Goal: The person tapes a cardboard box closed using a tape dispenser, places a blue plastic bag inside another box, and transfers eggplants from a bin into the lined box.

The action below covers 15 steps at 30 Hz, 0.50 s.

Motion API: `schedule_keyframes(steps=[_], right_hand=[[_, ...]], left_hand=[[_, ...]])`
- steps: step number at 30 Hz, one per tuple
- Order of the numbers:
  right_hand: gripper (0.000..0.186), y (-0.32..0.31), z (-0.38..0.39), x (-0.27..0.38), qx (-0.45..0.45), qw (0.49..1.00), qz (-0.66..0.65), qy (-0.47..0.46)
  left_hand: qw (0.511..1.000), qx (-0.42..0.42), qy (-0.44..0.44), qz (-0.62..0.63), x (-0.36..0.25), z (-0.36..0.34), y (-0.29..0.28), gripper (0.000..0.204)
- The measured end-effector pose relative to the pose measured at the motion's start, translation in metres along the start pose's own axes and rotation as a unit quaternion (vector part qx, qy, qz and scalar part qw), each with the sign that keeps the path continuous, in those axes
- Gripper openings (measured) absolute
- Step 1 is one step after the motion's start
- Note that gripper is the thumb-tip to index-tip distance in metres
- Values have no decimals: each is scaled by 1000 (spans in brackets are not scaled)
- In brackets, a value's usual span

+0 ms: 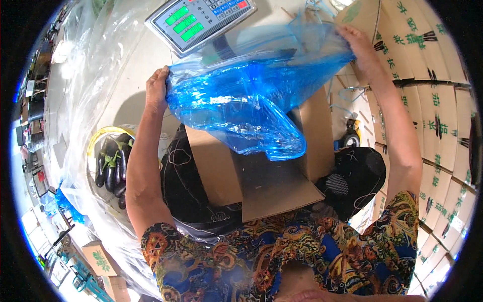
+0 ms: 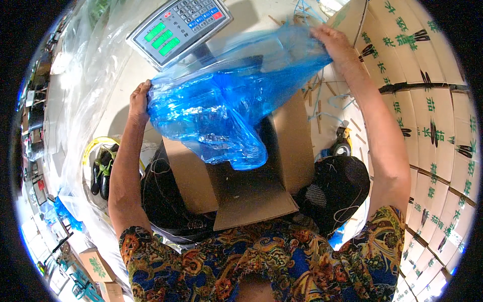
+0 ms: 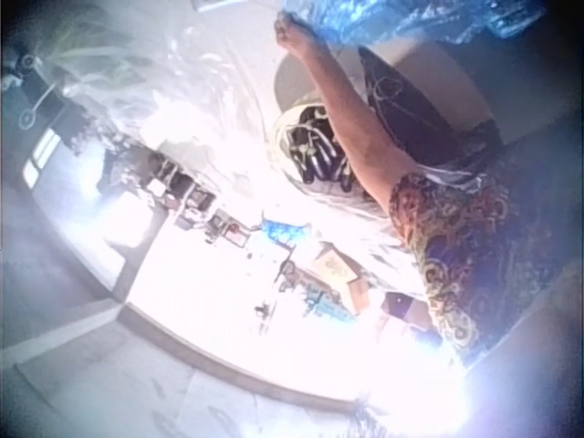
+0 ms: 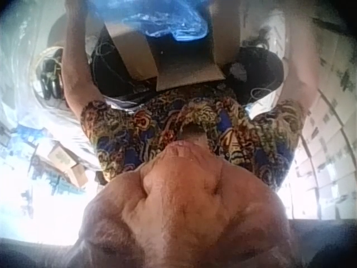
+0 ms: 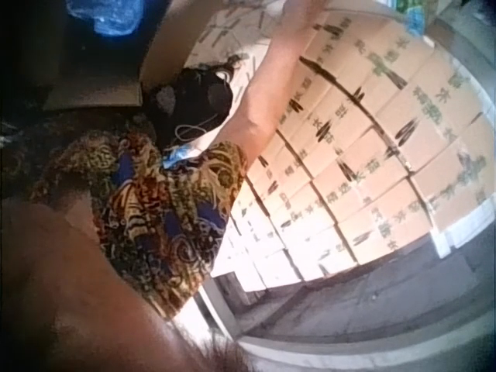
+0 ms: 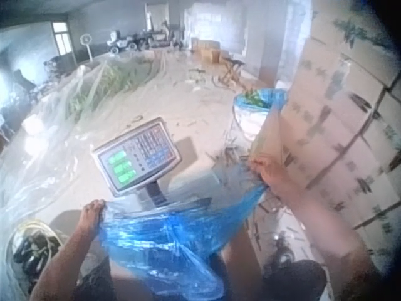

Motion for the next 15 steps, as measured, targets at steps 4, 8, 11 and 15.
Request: schedule_keyframes(steps=[4,8,11,15], right_hand=[[32,17,10,-67,113,899,418,69],[27,25,40,-125,190,921,302,153],[24,-1,62,-123,120,949,248,153],[23,-36,91,-88,52,888,454,52]], left_hand=[[988,136,6,-67,30,15,26,16],[927,330,-12,-177,60,53,43,18],[959,271,37,-74,46,93,37,18],[926,190,40,-324,13,93,-31,17]])
Point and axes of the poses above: each hand's wrist, its own z-axis away from the middle knuckle, its own y-axis out of the palm, x = y × z, the point moved 9 cm from there along -z, towards the middle knuckle, and after that the axes turned 5 degrees about y, right-handed, at the moved point
